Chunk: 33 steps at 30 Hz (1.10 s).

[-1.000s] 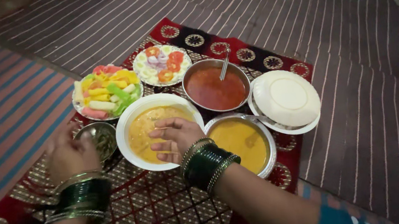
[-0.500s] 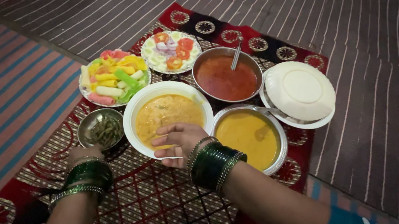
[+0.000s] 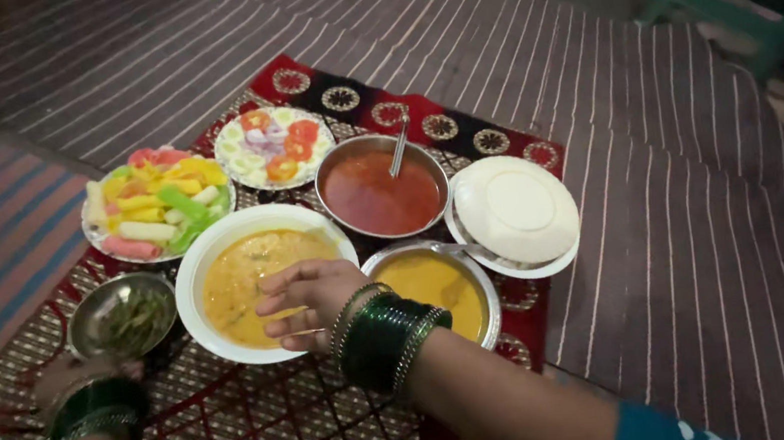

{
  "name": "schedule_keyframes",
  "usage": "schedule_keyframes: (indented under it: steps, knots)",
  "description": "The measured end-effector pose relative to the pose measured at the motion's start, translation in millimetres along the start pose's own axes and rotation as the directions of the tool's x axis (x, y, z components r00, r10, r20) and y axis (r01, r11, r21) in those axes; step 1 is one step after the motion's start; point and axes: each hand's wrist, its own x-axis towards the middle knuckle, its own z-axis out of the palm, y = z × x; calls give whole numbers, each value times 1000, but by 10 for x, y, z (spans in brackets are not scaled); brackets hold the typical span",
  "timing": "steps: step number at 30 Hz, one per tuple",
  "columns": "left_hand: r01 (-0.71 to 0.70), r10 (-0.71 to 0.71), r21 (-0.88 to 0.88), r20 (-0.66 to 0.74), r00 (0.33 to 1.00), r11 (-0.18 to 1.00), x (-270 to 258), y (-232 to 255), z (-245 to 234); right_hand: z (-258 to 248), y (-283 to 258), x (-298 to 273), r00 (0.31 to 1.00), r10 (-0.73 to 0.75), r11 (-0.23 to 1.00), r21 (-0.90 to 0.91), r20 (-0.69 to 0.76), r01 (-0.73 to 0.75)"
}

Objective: The person arranges bowls of food and plates of sliced vegetables on a rug on the floor, then picks up a plate of salad and moves it to a table before bringing a large floral-patterned plate back to the rug.

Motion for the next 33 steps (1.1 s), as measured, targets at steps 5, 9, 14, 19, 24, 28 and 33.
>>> schedule_keyframes:
  steps: [5,9,14,19,24,28,33]
  knots:
    - [-55,100,275,-151,983,960,15,164,-431,-76,111,-7,999,-45,998,32,13,45]
    - [-150,185,321,-80,980,935,372,468,-673,79,272,19,1000,-21,1000,12,-14,21]
    - [-376,287,413,262,921,830,760,732,-483,368,117,-112,988,-157,988,7,-2,157]
    - [-531,214,477,569,794,700,283,1231,129,208,-397,-553,990,-106,994,48,90,102]
    - [-630,-21,621,720,694,465,-1003,1582,556,-313,-647,-665,981,-80,992,113,177,60]
    - [-658,151,404,771,619,636,-1910,1515,697,-770,-810,-899,993,-92,991,99,72,85]
    - [-851,701,160,501,507,501,-2623,1309,871,-1166,-1107,-1227,971,-236,955,177,-38,239]
